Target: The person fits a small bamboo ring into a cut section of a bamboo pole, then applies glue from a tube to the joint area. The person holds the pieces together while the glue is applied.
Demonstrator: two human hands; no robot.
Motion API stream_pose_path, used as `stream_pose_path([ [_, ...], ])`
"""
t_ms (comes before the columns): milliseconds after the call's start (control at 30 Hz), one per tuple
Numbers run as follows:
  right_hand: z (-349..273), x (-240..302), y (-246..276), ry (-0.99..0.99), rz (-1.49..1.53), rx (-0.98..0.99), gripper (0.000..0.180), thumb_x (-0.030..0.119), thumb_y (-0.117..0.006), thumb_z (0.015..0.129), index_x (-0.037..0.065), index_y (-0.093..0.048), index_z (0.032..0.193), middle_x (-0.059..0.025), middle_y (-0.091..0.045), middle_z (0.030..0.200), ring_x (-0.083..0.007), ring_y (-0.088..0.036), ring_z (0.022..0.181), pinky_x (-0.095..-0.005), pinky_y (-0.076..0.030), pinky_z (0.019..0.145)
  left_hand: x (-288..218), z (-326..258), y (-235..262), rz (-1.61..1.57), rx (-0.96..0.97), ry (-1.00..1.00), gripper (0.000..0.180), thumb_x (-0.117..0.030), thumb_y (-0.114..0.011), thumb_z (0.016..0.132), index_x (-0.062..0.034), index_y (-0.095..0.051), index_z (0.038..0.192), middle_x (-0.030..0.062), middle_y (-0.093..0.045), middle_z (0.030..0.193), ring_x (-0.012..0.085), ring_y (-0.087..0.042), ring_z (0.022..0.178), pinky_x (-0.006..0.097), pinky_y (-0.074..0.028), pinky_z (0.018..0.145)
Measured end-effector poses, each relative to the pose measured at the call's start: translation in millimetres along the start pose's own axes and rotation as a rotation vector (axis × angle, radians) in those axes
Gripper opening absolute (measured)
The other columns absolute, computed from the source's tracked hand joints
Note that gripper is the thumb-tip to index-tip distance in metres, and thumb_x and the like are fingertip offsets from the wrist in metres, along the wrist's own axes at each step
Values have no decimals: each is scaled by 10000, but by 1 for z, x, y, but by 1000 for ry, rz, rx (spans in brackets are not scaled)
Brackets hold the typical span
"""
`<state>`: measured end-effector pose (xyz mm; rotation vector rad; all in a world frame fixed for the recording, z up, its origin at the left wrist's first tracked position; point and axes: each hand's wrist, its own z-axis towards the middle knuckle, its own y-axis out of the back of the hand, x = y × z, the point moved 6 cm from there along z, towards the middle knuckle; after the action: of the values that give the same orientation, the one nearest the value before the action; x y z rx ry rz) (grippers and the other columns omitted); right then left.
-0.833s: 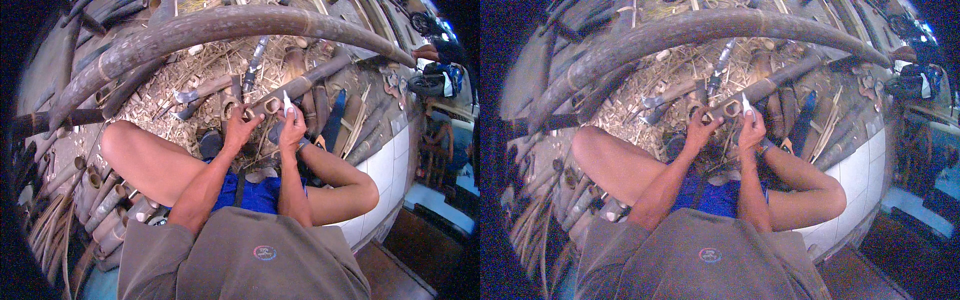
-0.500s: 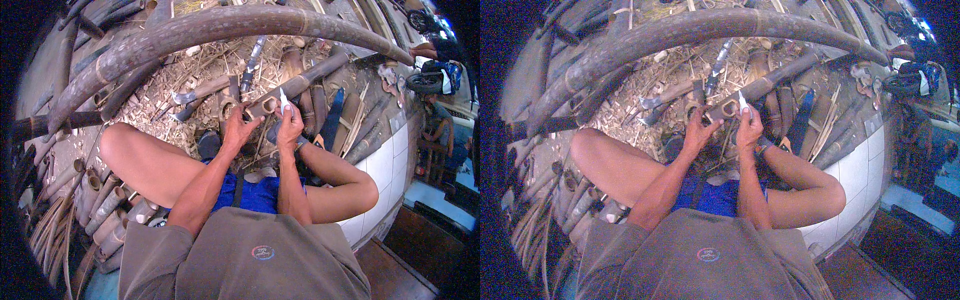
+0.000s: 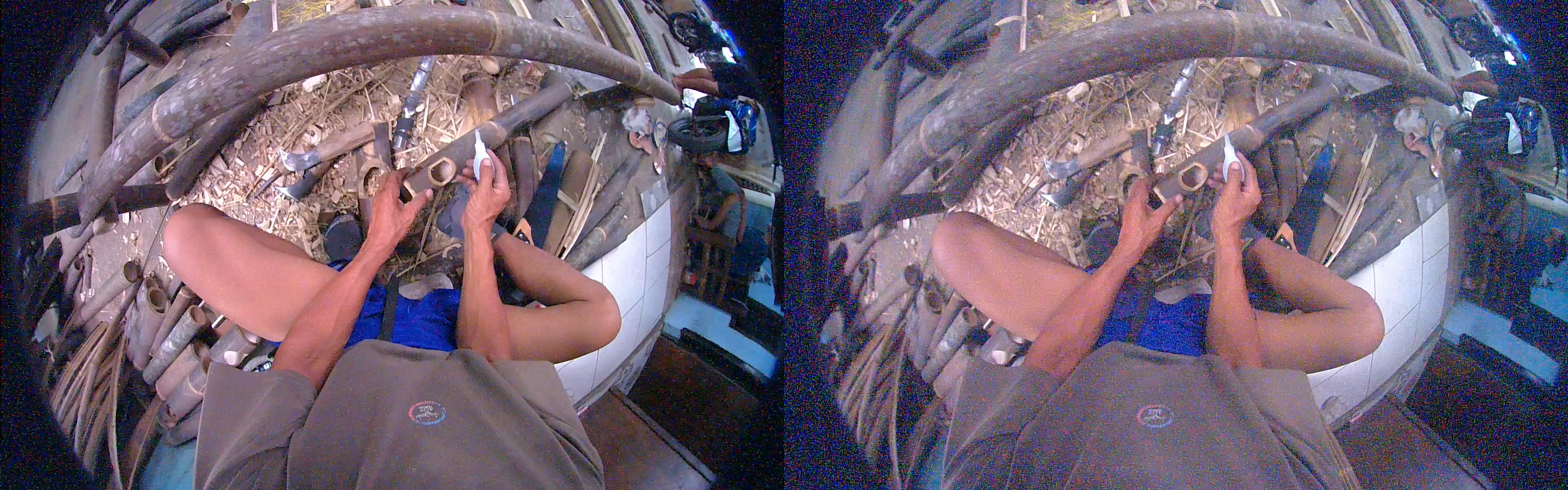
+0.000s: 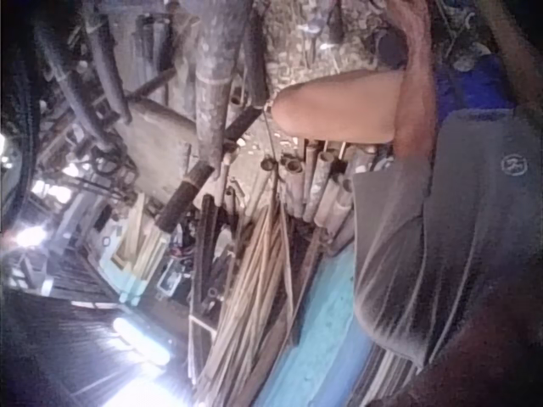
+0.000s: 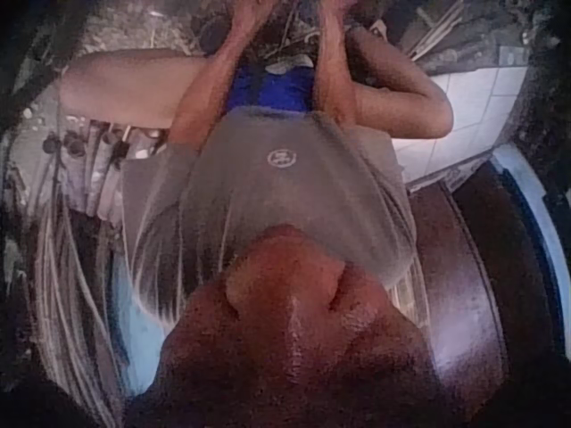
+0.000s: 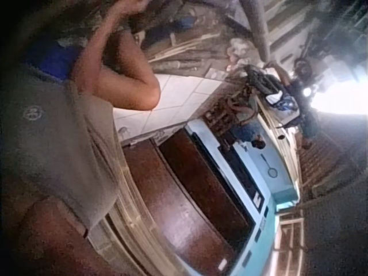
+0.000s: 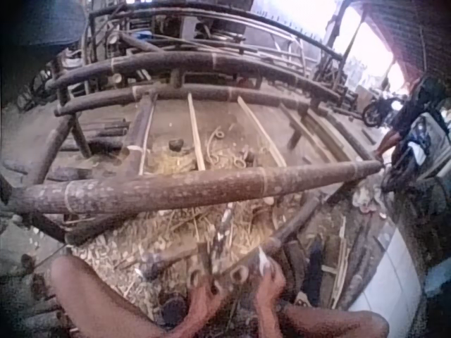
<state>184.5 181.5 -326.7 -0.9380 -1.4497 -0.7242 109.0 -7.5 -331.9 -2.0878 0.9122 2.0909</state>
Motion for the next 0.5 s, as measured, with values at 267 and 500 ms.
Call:
stream_pose_path([
  [267,-7,-2,6,-71,79,-10,346,216,-604,1009,-7,-601,1274,-131,-689,988,-171,-668,785,-322,-621,641,-5,-1,0,-23,-44,-11,597,-273,-834,762,59,-602,1200,243,-626,1141,366,-620,1073,425,-496,916],
  [500,-15,3,16,-84,99,-55,332,208,-587,1015,3,-597,1276,-139,-696,987,-185,-675,768,-342,-624,647,-18,-2,3,-20,-54,44,689,-316,-894,687,40,-579,1187,214,-613,1139,355,-616,1063,416,-494,930],
])
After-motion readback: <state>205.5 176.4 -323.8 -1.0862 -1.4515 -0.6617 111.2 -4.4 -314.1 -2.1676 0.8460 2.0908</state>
